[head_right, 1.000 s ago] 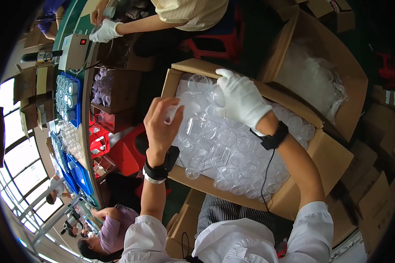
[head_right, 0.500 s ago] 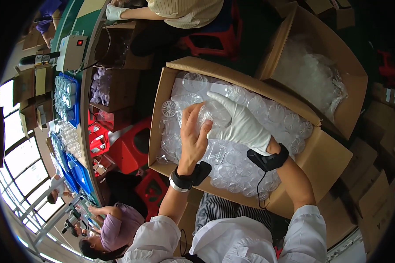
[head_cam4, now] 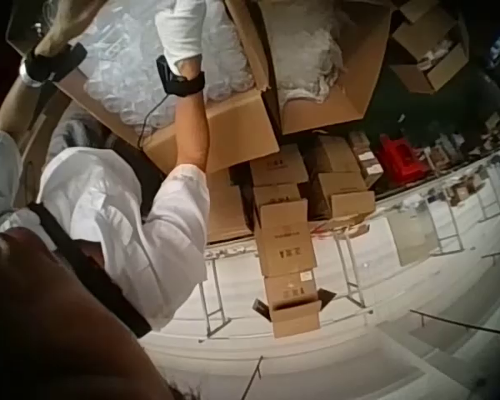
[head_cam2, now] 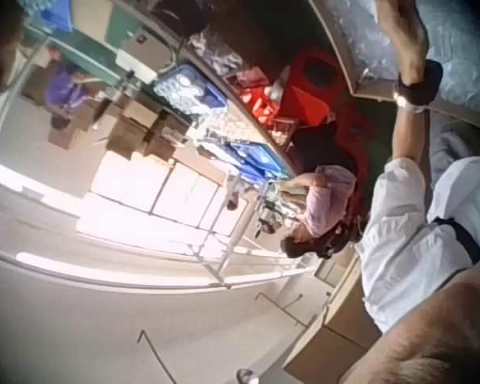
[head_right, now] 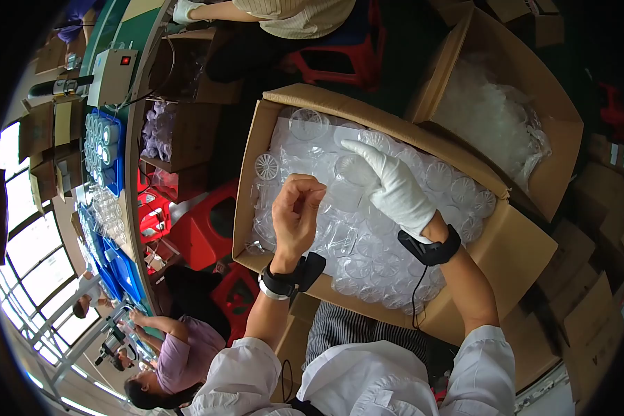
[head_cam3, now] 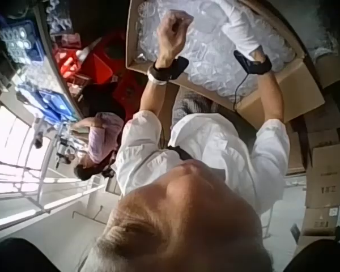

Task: The person packs plastic cups by picking them up from a cardboard box, placing them into individual plastic bags, and setting the bagged cups back into the box.

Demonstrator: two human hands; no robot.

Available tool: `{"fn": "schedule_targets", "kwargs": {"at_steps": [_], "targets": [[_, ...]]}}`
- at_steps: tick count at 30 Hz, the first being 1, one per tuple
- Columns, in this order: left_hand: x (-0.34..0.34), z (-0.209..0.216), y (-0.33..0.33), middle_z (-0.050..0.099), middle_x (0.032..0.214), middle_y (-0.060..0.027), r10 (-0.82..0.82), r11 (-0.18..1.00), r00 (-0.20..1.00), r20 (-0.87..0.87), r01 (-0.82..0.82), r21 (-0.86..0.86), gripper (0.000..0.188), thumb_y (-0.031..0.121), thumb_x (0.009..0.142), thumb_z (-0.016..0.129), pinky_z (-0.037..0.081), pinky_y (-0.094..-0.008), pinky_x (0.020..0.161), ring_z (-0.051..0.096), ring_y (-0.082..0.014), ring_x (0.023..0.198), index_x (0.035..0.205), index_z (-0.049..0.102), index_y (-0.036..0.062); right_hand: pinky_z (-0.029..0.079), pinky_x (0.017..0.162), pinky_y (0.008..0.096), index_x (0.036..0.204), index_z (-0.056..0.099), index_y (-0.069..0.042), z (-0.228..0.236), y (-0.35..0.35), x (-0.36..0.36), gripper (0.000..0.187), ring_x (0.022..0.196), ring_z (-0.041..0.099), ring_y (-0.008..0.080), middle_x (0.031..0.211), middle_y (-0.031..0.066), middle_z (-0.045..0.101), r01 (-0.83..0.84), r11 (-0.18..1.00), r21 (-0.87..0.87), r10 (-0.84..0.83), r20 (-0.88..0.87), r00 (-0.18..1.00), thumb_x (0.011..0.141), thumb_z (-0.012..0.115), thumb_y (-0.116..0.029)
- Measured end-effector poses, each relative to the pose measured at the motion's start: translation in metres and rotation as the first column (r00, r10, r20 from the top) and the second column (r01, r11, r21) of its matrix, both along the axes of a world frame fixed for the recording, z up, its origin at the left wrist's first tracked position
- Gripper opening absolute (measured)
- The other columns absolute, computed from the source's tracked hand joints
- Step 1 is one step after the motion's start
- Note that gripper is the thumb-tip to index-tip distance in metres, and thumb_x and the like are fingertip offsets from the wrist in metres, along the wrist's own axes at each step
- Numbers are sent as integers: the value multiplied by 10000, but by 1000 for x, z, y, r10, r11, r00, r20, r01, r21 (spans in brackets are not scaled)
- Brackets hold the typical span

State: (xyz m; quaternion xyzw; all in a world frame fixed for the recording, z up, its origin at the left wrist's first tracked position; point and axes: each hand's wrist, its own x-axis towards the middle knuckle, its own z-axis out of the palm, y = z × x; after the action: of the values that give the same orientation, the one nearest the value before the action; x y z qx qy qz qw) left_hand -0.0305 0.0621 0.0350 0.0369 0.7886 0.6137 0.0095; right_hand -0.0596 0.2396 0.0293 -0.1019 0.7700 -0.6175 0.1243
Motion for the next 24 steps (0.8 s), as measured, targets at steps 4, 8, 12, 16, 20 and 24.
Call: {"fn": "schedule_targets", "kwargs": {"at_steps": [4,8,12,16,20,24], "targets": [[-4,3,-2,529,771,-10,-24,989,986,166,-1,151,60,-11,807,586,364,-192,525,459,-58,627,843,543,12,383,941,295,1164,514,-23,-9,-2,-12,498,1073,525,197,1147,74,563,56,982,181,-46,-55,997,699,468,148],[-7,5,-14,526,778,-2,134,953,969,205,-183,242,95,31,827,579,360,-191,523,446,-51,615,909,532,18,413,902,284,1143,538,-44,-13,-9,-14,381,1039,540,170,1129,58,574,121,988,-95,-102,187,977,788,448,62],[-17,4,-39,521,789,6,343,894,930,128,-365,261,184,83,830,594,356,-189,524,428,-46,605,980,514,15,432,870,273,1127,553,-61,-25,-9,-12,300,1019,544,145,1115,44,578,260,892,-370,-95,408,908,852,434,-37],[-16,13,-21,517,766,3,62,986,961,269,-101,135,208,106,815,615,352,-197,513,418,-52,583,985,529,21,427,878,278,1125,553,-58,-31,-7,-10,296,1018,544,148,1111,54,578,137,976,-167,-106,180,978,853,439,-41],[-27,6,-3,518,771,-18,-9,990,982,191,35,-137,150,83,780,636,346,-213,498,412,-71,550,906,575,27,416,904,296,1151,531,-58,-24,-8,-18,361,1036,537,186,1138,86,560,110,992,65,-103,-107,989,798,491,3],[-41,-11,-11,515,794,-29,105,989,978,183,-84,-117,98,59,761,646,350,-219,500,432,-82,559,833,592,23,412,919,320,1198,486,-64,-30,-4,-32,501,1071,512,239,1177,108,524,153,952,267,-73,-288,955,714,554,50]]}}
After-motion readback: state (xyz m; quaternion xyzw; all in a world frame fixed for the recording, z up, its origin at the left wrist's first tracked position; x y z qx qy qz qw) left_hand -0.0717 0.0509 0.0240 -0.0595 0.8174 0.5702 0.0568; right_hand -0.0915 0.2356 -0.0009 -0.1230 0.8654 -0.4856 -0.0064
